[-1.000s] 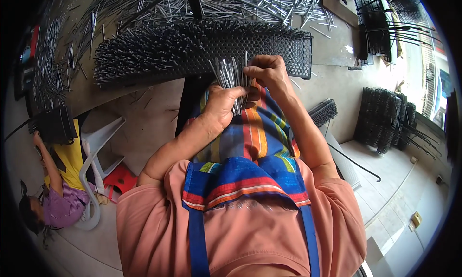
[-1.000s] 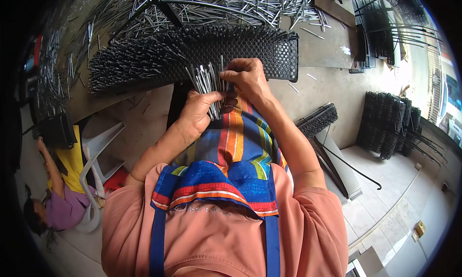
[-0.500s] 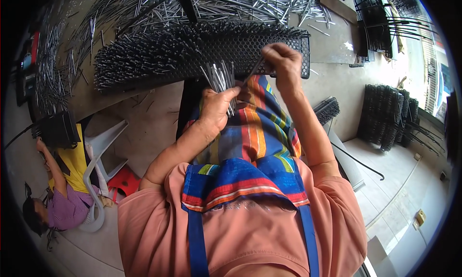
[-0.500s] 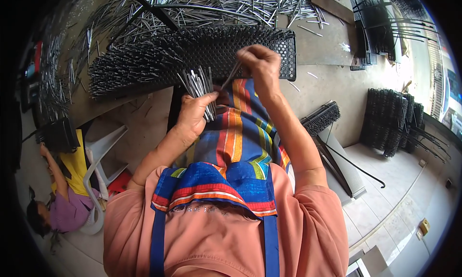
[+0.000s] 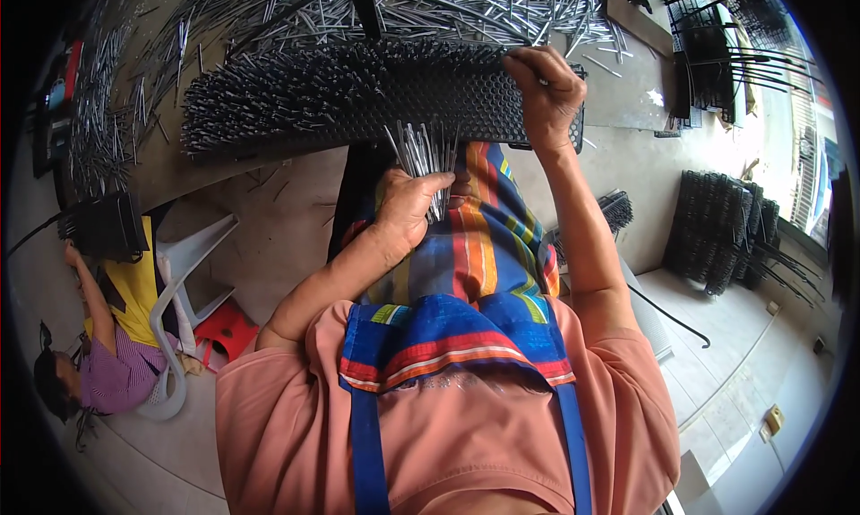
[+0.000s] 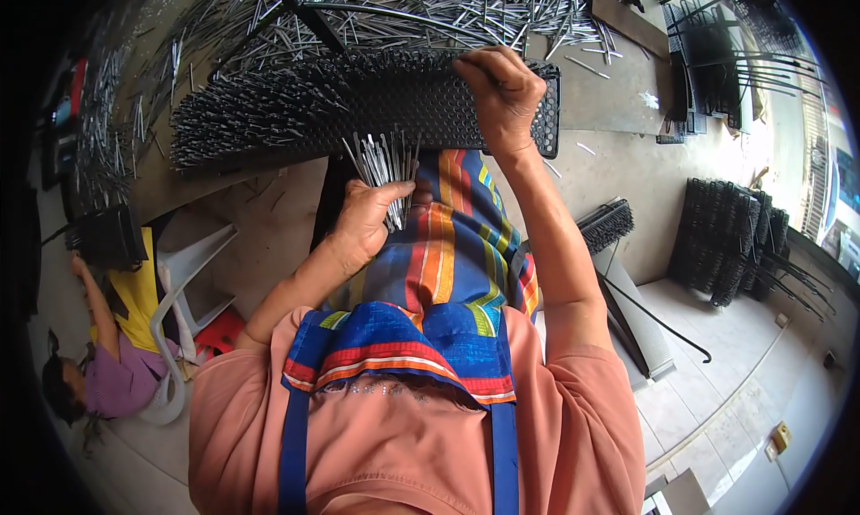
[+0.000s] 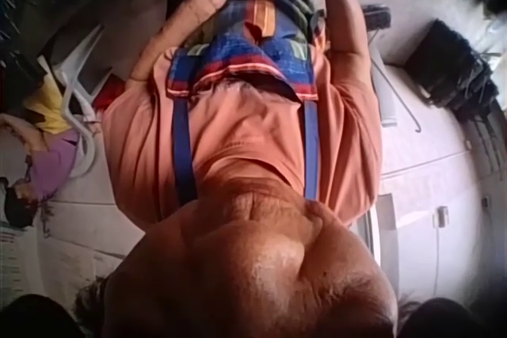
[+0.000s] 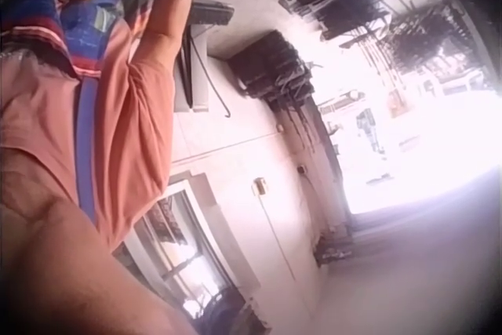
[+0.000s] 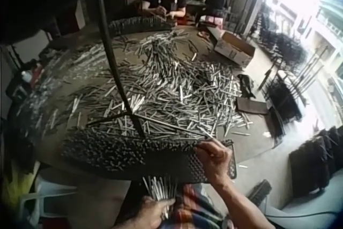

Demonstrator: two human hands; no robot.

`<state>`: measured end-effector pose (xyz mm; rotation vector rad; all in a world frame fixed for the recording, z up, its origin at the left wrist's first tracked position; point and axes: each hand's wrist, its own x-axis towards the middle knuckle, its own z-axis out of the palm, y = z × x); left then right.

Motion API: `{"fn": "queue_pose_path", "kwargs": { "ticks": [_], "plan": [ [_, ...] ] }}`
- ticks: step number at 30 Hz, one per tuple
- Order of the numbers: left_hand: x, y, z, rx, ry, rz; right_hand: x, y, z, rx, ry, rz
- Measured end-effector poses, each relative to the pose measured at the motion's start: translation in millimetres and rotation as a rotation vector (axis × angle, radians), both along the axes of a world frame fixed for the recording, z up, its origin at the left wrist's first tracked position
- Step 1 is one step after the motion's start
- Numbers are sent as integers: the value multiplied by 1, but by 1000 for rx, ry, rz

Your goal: Inserting individual metal wires into a mesh frame to assemble a wire product.

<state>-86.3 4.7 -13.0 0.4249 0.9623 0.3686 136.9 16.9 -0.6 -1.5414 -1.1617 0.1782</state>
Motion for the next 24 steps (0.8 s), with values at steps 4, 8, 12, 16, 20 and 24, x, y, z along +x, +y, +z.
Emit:
{"fn": "queue_pose_path", "kwargs": {
  "ticks": [4, 8, 12, 16, 20, 24],
  "plan": [
    [-3, 0, 5, -5, -12, 2, -6, 1, -9, -118, -149, -20],
    [-6, 2, 6, 18, -21, 29, -12, 7, -5, -99, -127, -109],
    [-11, 5, 0, -20, 20, 4, -9, 4, -6, -325, -394, -56],
    [-16, 7, -1, -70, -27, 43, -23, -6, -2, -326, -407, -135],
    [-15, 6, -1, 36, -79, 115, -56, -23, 13, -643, 611, 150],
    [-19, 9, 4, 47, -142, 67, -79, -33, -3, -705, 566, 285]
  ]
}}
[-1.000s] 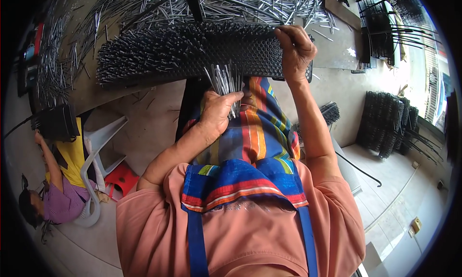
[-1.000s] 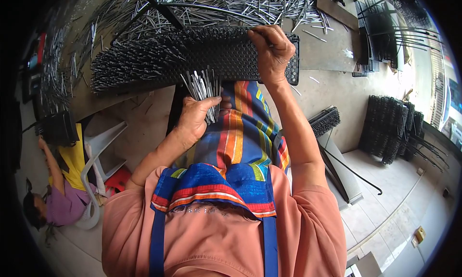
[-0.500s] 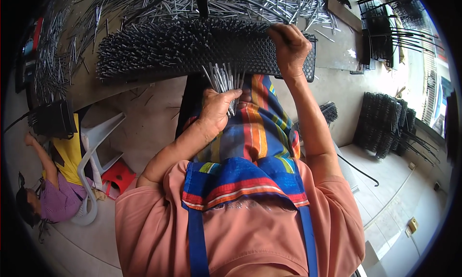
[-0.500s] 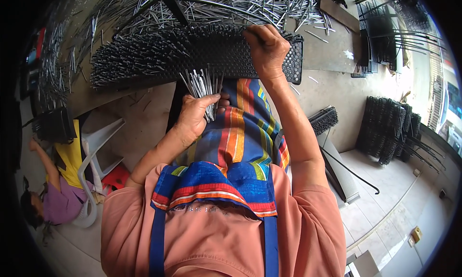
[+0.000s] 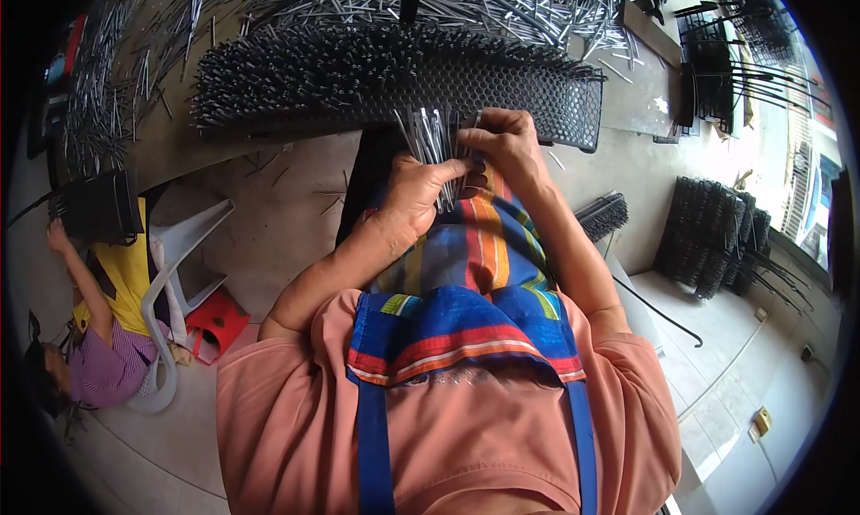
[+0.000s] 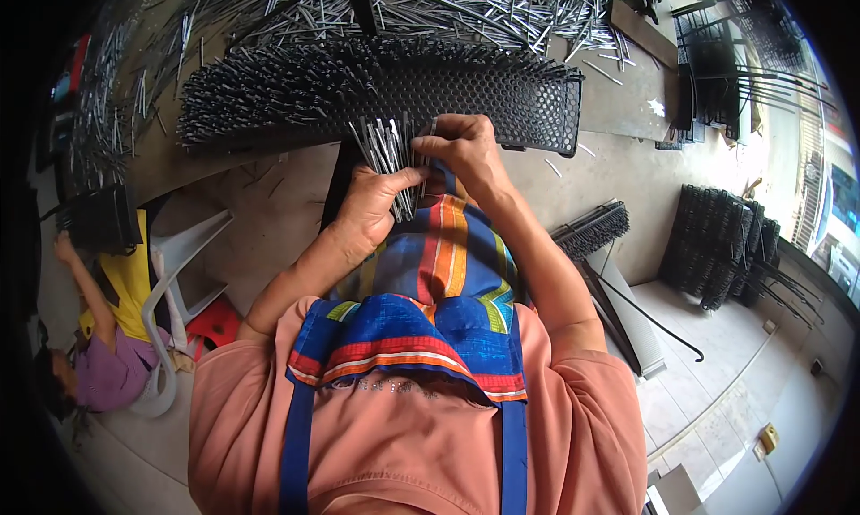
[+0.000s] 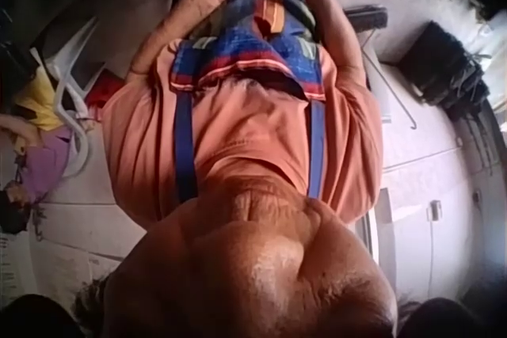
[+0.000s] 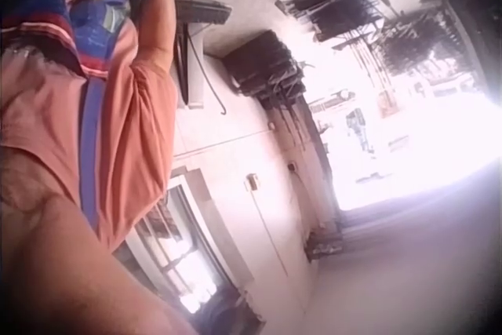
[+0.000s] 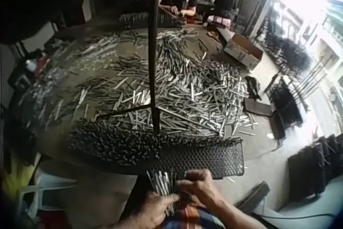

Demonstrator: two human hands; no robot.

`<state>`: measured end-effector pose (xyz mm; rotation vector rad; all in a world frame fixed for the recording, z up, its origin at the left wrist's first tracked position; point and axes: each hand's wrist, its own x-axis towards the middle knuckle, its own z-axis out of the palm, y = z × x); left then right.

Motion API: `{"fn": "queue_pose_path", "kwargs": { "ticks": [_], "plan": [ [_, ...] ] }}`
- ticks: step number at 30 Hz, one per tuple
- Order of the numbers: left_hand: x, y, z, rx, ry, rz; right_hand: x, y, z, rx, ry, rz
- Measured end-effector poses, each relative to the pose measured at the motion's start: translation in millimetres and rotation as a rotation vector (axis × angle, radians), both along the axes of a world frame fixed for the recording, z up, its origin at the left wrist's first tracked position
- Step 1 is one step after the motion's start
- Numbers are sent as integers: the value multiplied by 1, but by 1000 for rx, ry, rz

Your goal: Inserting individual metal wires into a mesh frame to assemble a wire product.

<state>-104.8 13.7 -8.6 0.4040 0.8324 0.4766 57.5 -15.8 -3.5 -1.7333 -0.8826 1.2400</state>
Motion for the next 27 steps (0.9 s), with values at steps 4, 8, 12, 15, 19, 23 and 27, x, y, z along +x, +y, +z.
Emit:
{"fn": "queue_pose_path", "kwargs": {
  "ticks": [4, 8, 12, 15, 19, 23, 27],
  "plan": [
    [-16, -1, -4, -64, 63, 115, 4, 11, 11, -128, 306, -51],
    [-37, -13, -17, -151, 137, -109, 2, 33, 19, 237, 45, -384],
    [-38, -19, -20, 63, 162, -176, 4, 63, 6, 595, -229, -390],
    [-35, -12, -4, 42, 186, -116, -1, 75, -2, 657, -317, -366],
    [-32, -5, 5, 59, 166, 58, -6, 81, -7, 656, -334, -343],
    [-28, -2, -1, 57, 143, 56, -11, 84, -9, 649, -554, -203],
    [-24, 2, 0, 44, 123, 100, -16, 86, -2, 601, -740, -125]
  ]
}}
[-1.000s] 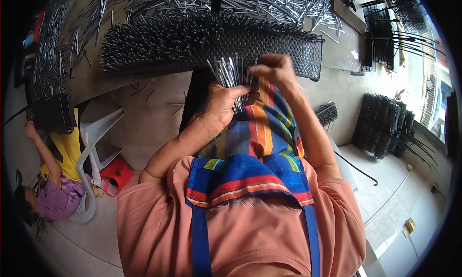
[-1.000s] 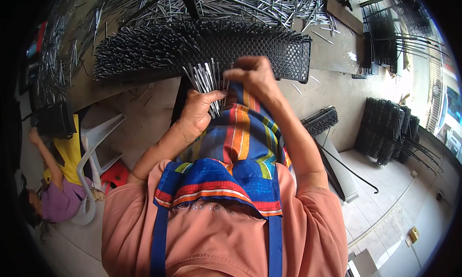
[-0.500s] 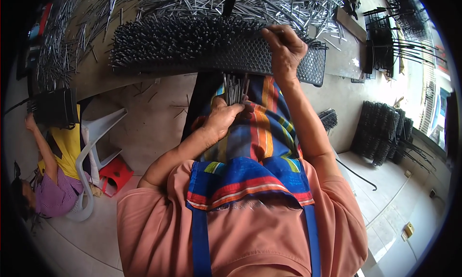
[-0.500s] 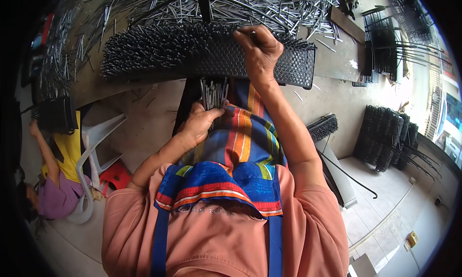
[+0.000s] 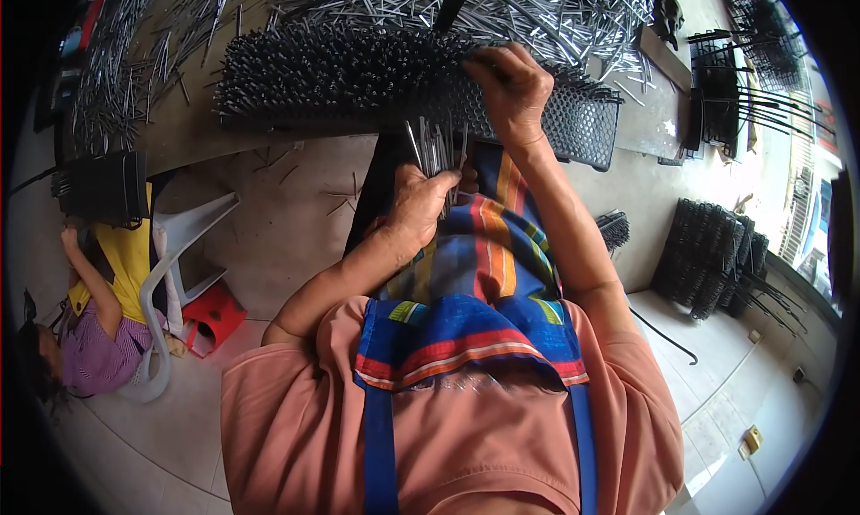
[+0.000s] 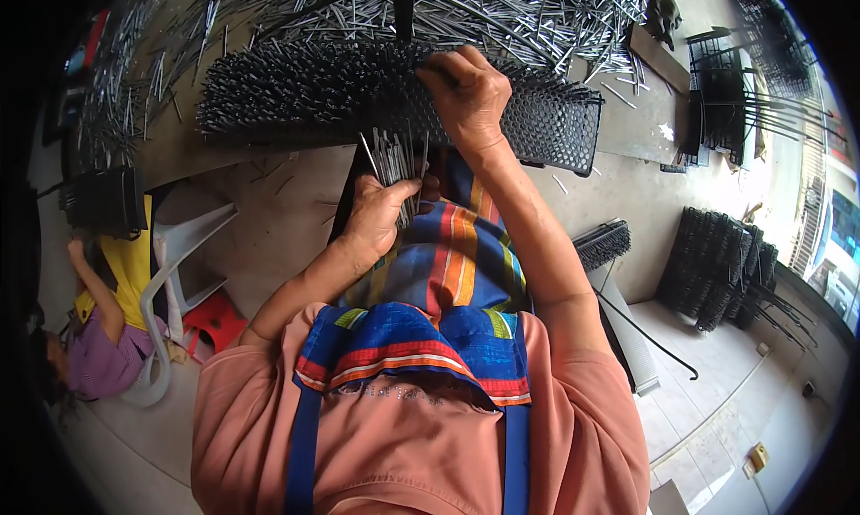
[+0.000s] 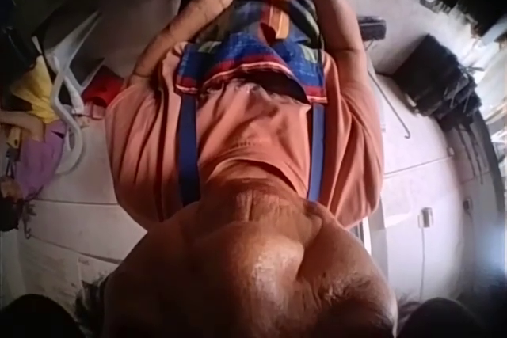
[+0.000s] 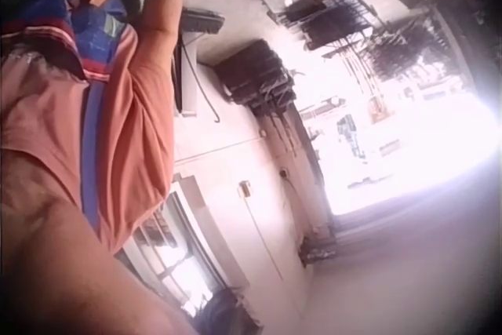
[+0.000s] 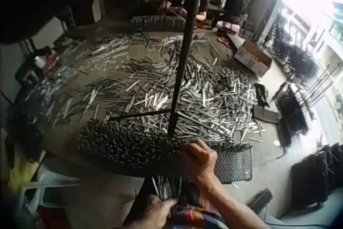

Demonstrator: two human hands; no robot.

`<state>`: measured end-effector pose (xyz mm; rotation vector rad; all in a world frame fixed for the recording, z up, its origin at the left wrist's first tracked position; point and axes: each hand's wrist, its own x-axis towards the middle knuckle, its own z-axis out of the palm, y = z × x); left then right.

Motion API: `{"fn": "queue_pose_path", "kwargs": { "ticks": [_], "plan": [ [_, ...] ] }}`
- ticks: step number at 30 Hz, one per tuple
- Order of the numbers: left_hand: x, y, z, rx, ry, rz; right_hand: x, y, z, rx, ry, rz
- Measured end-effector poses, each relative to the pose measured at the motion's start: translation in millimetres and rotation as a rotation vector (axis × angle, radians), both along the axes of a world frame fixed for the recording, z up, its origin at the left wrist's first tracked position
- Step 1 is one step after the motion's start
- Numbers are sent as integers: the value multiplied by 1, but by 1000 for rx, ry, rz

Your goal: Inserting individual metal wires into a mesh frame to assemble a wire product.

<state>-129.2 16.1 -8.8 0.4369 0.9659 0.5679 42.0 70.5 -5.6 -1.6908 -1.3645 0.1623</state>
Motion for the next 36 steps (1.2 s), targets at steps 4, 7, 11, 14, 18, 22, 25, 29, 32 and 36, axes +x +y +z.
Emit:
{"fn": "queue_pose_path", "kwargs": {
  "ticks": [4, 7, 11, 14, 18, 22, 25, 29, 32, 36],
  "plan": [
    [2, 5, -1, -28, 10, -2, 3, 4, -2, 67, -15, 24],
    [-1, 7, -5, -82, 9, -23, 5, 7, 6, 9, -220, 50],
    [0, 10, -4, -186, -35, -34, 13, 5, 9, -11, -469, 267],
    [-1, 10, -7, -195, -87, -1, 10, -8, 14, 33, -394, 190],
    [1, 10, 1, -177, -145, -3, 8, -44, 19, -735, 496, 217],
    [7, 4, -5, -15, -117, -28, 2, -64, 10, -652, 829, 147],
    [6, 4, -5, -52, -103, -26, 10, -63, 11, -691, 998, 80],
    [6, 7, -10, -131, -3, -110, 18, -48, 17, -161, 940, -141],
    [7, 1, -6, -100, 34, -101, 25, -28, 11, 196, 495, -115],
    [1, -15, -21, -125, 21, -156, 26, -17, -7, 219, 404, -49]
  ]
}}
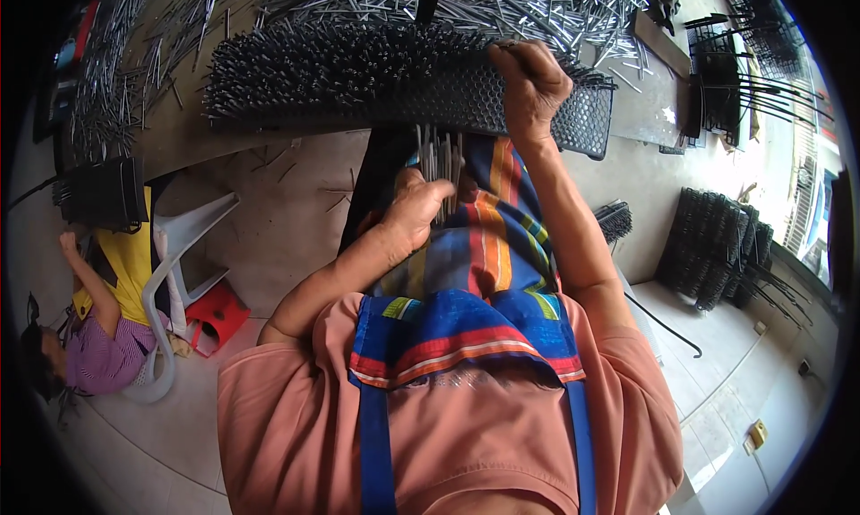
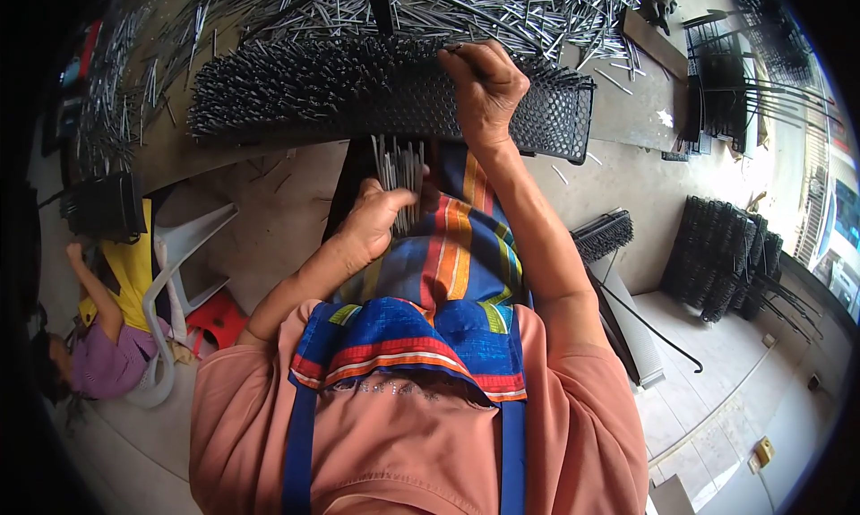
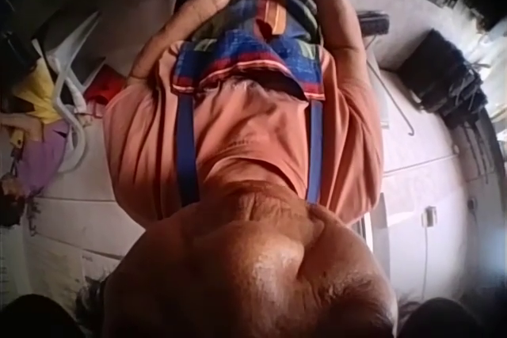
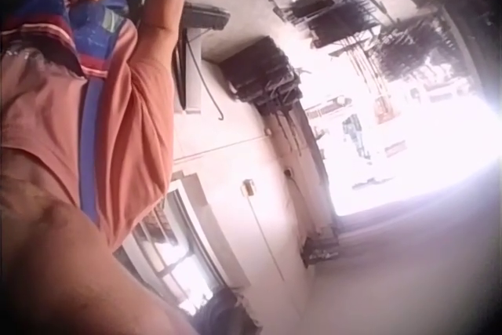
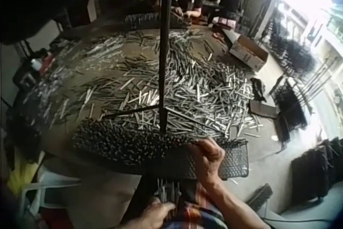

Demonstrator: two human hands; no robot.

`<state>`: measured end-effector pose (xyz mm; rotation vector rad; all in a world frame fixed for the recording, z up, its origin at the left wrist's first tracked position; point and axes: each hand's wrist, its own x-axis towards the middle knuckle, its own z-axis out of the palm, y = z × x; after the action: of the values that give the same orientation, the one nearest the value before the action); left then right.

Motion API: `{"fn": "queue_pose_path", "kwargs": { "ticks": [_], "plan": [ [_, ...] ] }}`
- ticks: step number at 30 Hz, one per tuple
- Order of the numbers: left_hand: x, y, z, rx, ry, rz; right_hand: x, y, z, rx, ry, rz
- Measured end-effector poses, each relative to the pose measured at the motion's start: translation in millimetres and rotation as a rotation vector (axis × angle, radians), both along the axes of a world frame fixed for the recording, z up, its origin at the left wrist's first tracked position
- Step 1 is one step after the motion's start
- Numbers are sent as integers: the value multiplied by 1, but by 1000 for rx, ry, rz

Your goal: Inserting individual metal wires into a mesh frame to assemble a wire product.

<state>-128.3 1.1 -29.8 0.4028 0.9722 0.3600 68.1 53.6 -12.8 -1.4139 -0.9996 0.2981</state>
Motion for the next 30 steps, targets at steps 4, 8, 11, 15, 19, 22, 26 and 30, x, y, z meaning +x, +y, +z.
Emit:
{"fn": "queue_pose_path", "kwargs": {
  "ticks": [4, 8, 11, 15, 19, 22, 26, 30],
  "plan": [
    [-5, -7, 2, 69, 29, 4, -8, 1, 1, -36, -13, -21],
    [3, 3, 23, 98, -23, 140, -13, 0, -8, -152, -217, -44],
    [2, 8, 11, 64, -35, 74, -14, -1, -5, -234, -412, -75],
    [2, 11, 10, 3, -26, 113, -10, 4, -2, -158, -357, -26],
    [3, 14, 9, -59, -65, 120, -2, 10, 9, -289, -619, 39],
    [7, 17, 9, -80, -91, 137, -3, 2, 10, -295, -638, 69],
    [12, 21, 19, -119, -151, 182, -2, -26, 22, -530, -322, 184],
    [18, 17, 13, -31, -174, 159, -7, -45, 29, -797, 294, 429]
  ]
}}
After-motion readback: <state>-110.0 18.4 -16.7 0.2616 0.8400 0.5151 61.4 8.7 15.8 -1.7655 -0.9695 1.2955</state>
